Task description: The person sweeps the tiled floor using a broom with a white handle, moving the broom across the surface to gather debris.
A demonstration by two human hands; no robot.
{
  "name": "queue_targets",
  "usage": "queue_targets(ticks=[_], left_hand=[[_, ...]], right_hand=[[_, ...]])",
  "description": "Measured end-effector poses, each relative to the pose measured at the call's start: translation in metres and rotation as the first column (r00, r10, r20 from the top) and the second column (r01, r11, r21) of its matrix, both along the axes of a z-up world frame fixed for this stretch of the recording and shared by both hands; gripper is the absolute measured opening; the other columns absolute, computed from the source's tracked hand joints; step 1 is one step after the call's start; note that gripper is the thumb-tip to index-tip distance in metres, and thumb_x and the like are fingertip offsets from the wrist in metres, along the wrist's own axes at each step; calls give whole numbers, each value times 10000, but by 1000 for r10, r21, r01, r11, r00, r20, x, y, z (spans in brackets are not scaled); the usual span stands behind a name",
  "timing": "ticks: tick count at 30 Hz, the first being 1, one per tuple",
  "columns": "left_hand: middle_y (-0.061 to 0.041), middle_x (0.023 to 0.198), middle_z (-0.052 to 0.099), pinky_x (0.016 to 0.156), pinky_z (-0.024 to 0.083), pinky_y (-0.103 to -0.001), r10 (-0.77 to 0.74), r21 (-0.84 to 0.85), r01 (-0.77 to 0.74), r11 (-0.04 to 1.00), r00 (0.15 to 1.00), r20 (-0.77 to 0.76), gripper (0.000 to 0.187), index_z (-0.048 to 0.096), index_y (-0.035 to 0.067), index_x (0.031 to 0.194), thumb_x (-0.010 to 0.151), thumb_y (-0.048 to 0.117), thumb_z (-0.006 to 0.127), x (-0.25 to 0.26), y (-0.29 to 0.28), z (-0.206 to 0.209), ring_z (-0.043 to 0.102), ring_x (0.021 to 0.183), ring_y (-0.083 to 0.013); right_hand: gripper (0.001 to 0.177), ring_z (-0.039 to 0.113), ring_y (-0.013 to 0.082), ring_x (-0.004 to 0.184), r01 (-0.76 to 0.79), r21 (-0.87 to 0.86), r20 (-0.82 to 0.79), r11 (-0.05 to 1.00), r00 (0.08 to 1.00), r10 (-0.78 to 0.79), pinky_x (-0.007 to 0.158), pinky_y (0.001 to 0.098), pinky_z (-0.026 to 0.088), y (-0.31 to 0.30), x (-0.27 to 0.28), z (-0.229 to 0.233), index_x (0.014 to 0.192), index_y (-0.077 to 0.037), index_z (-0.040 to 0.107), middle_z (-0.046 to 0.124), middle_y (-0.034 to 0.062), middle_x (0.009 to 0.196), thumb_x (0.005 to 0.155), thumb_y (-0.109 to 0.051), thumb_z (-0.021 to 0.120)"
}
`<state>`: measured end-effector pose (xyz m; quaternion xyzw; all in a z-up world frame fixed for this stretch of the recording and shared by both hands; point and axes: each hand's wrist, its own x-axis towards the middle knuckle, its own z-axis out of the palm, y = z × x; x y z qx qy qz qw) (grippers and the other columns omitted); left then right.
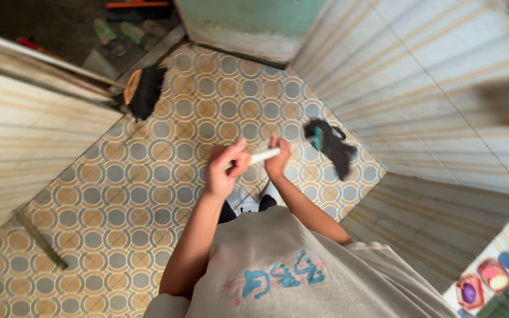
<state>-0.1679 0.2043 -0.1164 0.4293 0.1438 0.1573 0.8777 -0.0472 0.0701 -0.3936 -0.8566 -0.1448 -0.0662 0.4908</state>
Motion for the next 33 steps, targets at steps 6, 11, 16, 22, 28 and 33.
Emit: queue_targets(ticks=[6,11,16,22,28,33], left_hand=[[10,512,313,600,277,-313,336,183,-341,922,940,57,566,345,84,563,1094,235,472,-88,83,49,282,503,-114],[-7,543,316,698,362,-327,574,246,-581,776,812,108,490,360,51,601,1068,114,493,-130,109,52,299,524,-98],[11,512,337,535,312,-279,722,230,-720,654,685,91,495,352,71,560,1021,50,531,-148,129,27,294,456,-80],[30,504,283,505,244,-286,777,124,-808,576,589,223,483,313,109,568,998,53,526,-183,167,8,217,414,-72],[15,466,229,441,211,-291,812,114,-817,566,576,96,481,279,167,576,1010,208,483,-206,202,19,164,365,-116],[2,427,234,473,233,-319,674,75,-674,735,738,26,541,262,191,556,1047,294,464,-182,201,38,156,351,-132]], right_hand=[[326,499,362,693,-367,103,-17,924,929,371,686,441,411,178,-54,48,732,-21,580,566,174,718,1000,-184,670],[363,520,353,691,-761,130,-14,635,639,769,772,458,455,285,-91,57,706,-25,563,552,174,696,998,-198,691],[264,595,308,862,-925,37,-132,378,370,920,854,435,501,334,-104,51,742,-62,650,667,124,793,968,-189,698],[92,643,292,1035,-929,-122,-204,349,368,907,982,412,509,352,-126,61,897,-116,754,720,98,938,843,-178,711],[184,649,295,1091,-881,-269,-413,390,471,780,994,438,506,332,-139,94,980,-161,768,692,104,1068,918,-318,694],[177,668,337,1091,-807,-298,-407,510,590,697,1006,466,504,282,-118,93,1001,-162,766,716,121,1095,920,-300,690]])
